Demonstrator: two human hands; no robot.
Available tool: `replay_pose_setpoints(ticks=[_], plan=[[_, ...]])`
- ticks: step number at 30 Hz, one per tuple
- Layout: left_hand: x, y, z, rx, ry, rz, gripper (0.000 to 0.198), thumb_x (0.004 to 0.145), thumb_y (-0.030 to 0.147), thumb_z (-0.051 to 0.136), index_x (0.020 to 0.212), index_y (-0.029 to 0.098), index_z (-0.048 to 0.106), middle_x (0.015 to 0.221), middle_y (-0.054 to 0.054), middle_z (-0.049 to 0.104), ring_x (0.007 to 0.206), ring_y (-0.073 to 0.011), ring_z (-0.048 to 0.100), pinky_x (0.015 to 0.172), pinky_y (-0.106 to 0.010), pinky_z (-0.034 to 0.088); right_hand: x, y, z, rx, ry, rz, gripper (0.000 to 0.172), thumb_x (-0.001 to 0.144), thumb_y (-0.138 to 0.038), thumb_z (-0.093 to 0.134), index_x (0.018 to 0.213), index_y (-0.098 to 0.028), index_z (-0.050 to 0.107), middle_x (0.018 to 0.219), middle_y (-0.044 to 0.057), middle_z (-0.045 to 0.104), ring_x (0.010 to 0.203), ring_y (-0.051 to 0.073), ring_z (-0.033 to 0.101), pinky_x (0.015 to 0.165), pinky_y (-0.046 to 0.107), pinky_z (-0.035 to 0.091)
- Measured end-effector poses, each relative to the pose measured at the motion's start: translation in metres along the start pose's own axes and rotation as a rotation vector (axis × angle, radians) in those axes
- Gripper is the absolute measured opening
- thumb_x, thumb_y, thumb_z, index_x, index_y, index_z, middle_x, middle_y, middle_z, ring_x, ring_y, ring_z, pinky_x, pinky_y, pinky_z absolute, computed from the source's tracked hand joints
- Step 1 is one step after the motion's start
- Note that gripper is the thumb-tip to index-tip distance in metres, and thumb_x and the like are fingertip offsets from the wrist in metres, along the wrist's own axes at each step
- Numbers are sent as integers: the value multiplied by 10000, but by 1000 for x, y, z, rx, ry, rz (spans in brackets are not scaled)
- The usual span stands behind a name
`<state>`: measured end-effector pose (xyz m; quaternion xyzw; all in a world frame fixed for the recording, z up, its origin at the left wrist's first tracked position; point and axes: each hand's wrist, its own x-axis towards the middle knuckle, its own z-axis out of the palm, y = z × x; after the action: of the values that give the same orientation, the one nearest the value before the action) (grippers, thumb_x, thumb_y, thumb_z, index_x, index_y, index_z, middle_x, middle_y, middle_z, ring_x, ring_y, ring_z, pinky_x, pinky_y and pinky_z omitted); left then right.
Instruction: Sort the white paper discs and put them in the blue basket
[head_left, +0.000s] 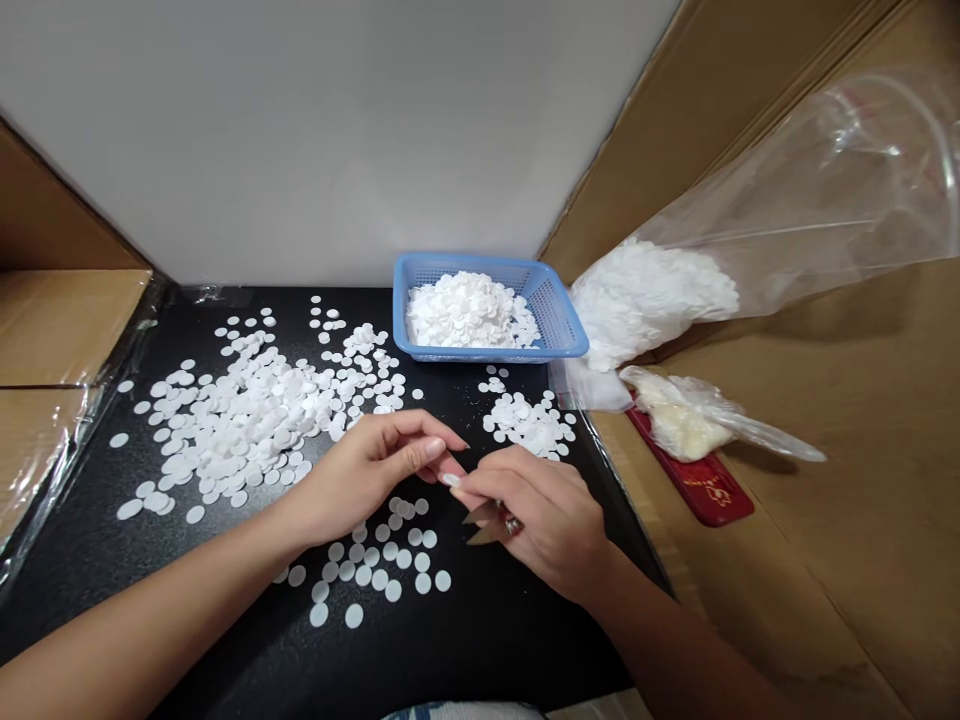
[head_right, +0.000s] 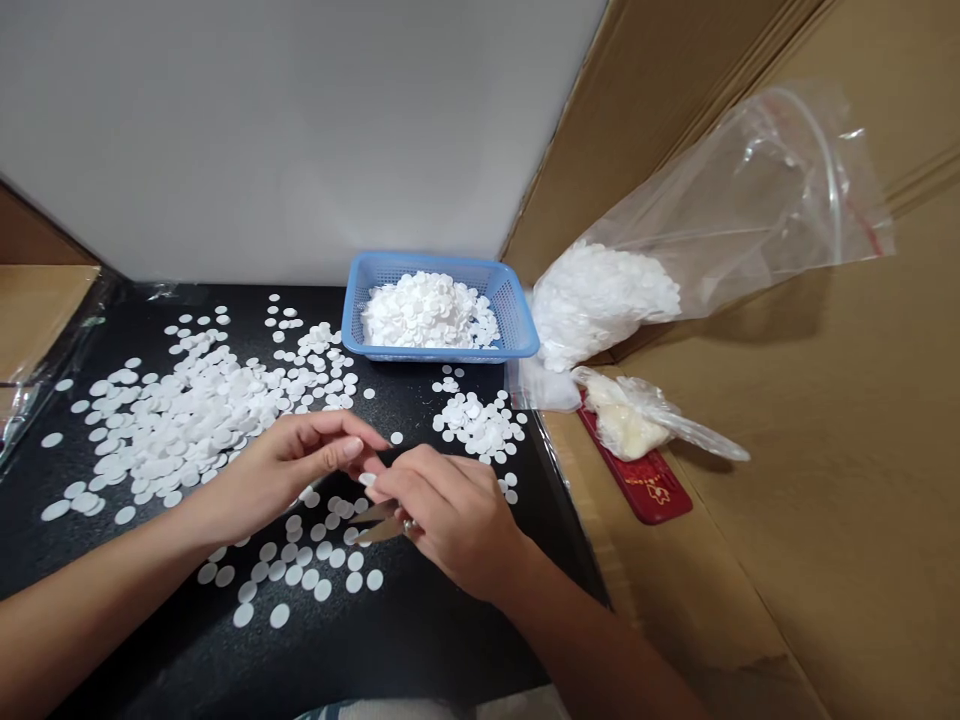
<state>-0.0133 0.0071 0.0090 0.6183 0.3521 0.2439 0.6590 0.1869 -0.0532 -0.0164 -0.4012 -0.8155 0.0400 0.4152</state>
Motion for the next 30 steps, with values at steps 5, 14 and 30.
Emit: replay_pose_setpoints(ticks=[5, 14, 30], plan=[[-11, 20, -25, 140, 355, 173, 245, 986, 397, 562, 867, 210, 667, 593, 22, 667, 761, -166, 694, 802, -291, 527, -2, 43, -22, -345, -3, 288, 148, 945, -188, 545, 802, -202, 580, 761, 23, 630, 661, 156, 593, 603, 266, 423], [-75, -3, -51, 671, 288, 100, 328, 966, 447, 535, 835, 244, 756, 772, -14, 756, 741, -188, 695, 714, -289, 519, -12, 73, -26, -292, -256, 468, 195, 933, -295, 546, 761, -215, 593, 744, 37, 639, 647, 195, 597, 592, 293, 401], [-144, -93, -20, 1284, 88, 402, 673, 969, 580, 477, 1543, 256, 339, 1544, -62, 462, 1430, -258, 428, 1172, -459, 379, -12, -3, 54, 355, -453, 341, 65, 920, -199, 630, 920, -217, 693, 883, 34, 633, 764, 161, 632, 675, 271, 529]])
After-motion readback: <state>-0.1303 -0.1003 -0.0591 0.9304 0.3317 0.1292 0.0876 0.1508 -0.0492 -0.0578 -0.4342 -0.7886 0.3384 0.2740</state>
